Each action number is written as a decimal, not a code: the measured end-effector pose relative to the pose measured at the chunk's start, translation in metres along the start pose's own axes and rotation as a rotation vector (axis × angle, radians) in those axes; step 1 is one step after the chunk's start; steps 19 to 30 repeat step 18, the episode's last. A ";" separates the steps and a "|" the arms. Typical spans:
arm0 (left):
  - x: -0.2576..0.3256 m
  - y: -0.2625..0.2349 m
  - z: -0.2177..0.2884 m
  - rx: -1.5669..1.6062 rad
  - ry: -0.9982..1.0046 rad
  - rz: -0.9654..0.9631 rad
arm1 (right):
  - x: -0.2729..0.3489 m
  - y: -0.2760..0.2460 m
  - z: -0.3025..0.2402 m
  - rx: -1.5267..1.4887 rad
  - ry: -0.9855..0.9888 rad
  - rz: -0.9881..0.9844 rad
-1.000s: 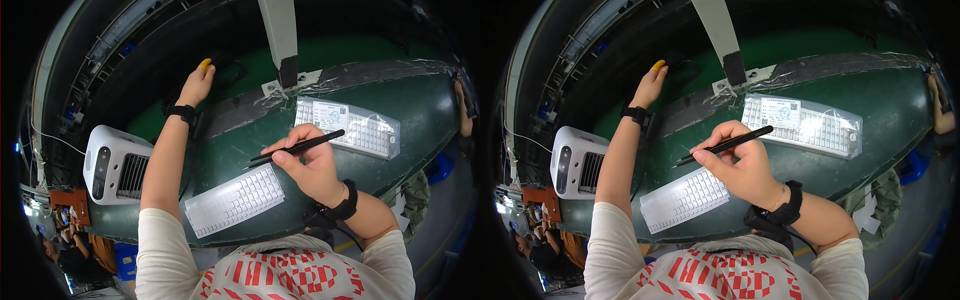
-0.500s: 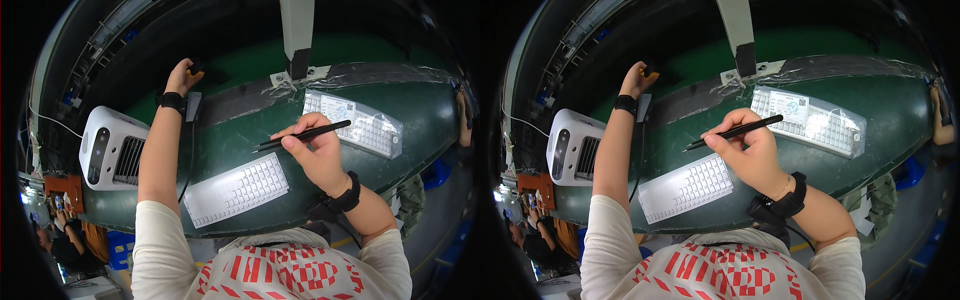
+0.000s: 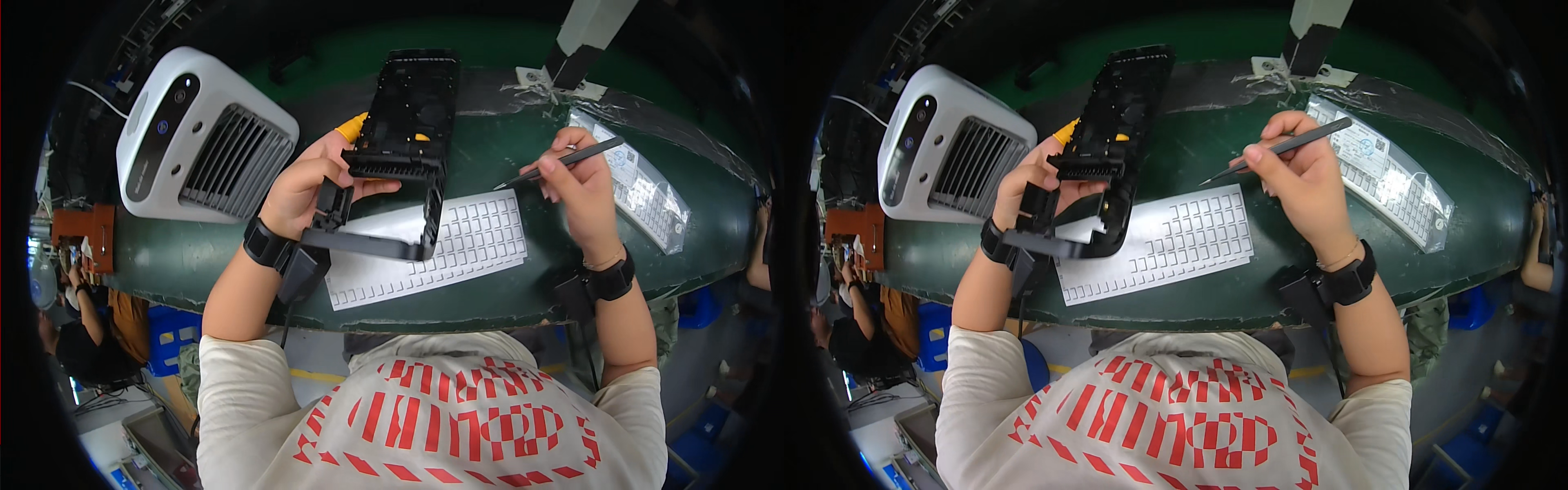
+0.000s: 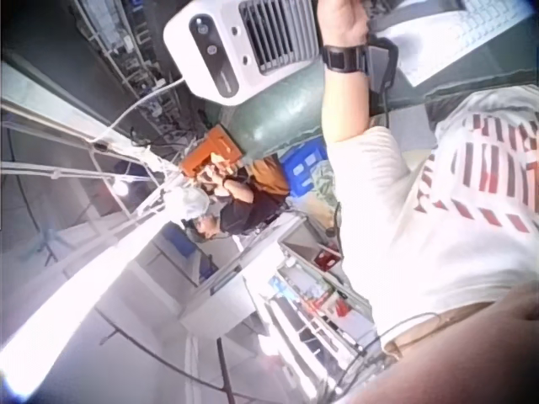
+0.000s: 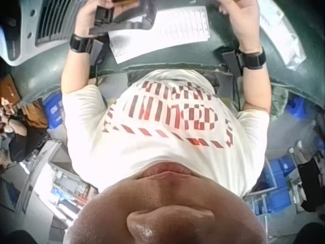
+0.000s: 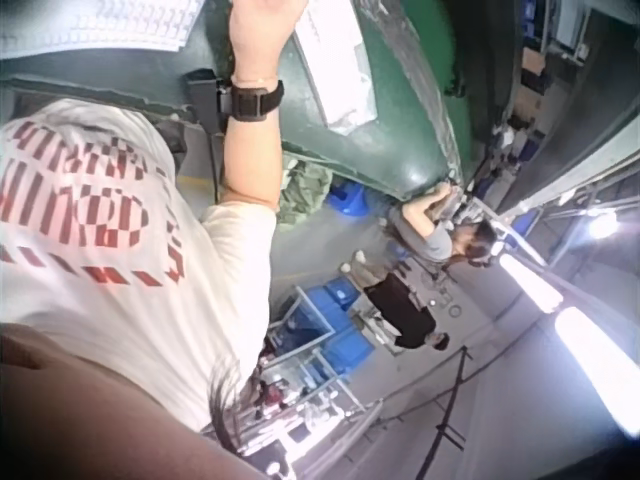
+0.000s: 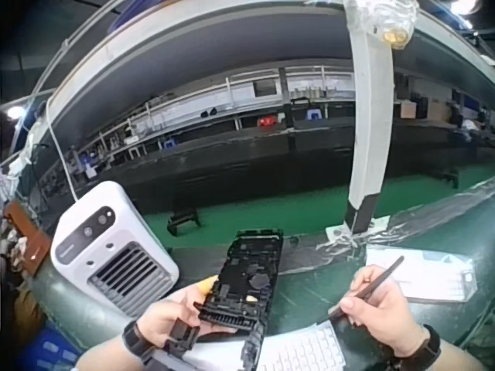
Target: The recorder uses tweezers and a stylus to manipulate and install small components inside a black plastic electronic housing.
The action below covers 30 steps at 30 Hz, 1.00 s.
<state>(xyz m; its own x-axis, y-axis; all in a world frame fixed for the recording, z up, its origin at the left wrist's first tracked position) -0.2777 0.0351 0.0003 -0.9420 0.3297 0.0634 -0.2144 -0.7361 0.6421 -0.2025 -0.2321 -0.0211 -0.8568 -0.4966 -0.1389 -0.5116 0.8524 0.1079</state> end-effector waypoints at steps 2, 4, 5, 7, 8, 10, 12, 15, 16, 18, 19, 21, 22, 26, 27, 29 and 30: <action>0.012 0.000 -0.011 0.145 -0.021 -0.050 | 0.005 0.012 -0.013 0.039 0.013 0.007; 0.026 0.003 -0.017 0.299 -0.022 -0.002 | 0.015 0.030 -0.028 0.142 0.015 -0.021; 0.029 0.001 -0.022 0.320 -0.025 0.010 | 0.020 0.037 -0.029 0.150 0.020 -0.055; 0.033 -0.004 -0.030 0.171 -0.056 0.194 | 0.030 0.056 -0.026 0.087 0.046 -0.068; 0.035 -0.006 -0.032 0.189 -0.060 0.200 | 0.036 0.066 -0.021 0.043 0.096 -0.050; 0.032 -0.010 -0.037 0.227 -0.029 0.169 | 0.045 0.081 -0.004 -0.048 0.137 -0.008; 0.035 -0.016 -0.039 0.386 -0.064 0.094 | 0.049 0.093 0.015 -0.072 0.158 0.015; 0.037 -0.019 -0.042 0.383 -0.079 0.219 | 0.046 0.093 0.029 -0.022 0.210 -0.009; 0.037 -0.020 -0.043 0.392 -0.079 0.216 | 0.044 0.093 0.030 -0.021 0.224 0.005; 0.038 -0.023 -0.043 0.399 -0.081 0.215 | 0.043 0.092 0.035 -0.001 0.232 -0.043; 0.038 -0.023 -0.043 0.399 -0.081 0.215 | 0.043 0.092 0.035 -0.001 0.232 -0.043; 0.038 -0.023 -0.043 0.399 -0.081 0.215 | 0.043 0.092 0.035 -0.001 0.232 -0.043; 0.038 -0.023 -0.043 0.399 -0.081 0.215 | 0.043 0.092 0.035 -0.001 0.232 -0.043; 0.038 -0.023 -0.043 0.399 -0.081 0.215 | 0.043 0.092 0.035 -0.001 0.232 -0.043; 0.038 -0.023 -0.043 0.399 -0.081 0.215 | 0.043 0.092 0.035 -0.001 0.232 -0.043; 0.038 -0.023 -0.043 0.399 -0.081 0.215 | 0.043 0.092 0.035 -0.001 0.232 -0.043; 0.038 -0.023 -0.043 0.399 -0.081 0.215 | 0.043 0.092 0.035 -0.001 0.232 -0.043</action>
Point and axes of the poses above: each hand's wrist, its own x-axis away from the middle knuckle, its own y-axis out of the palm, z = x × y, the point moved 1 cm from there along -x, towards the middle knuckle, and after that the axes turned 5 degrees about x, right-handed, at the moved point
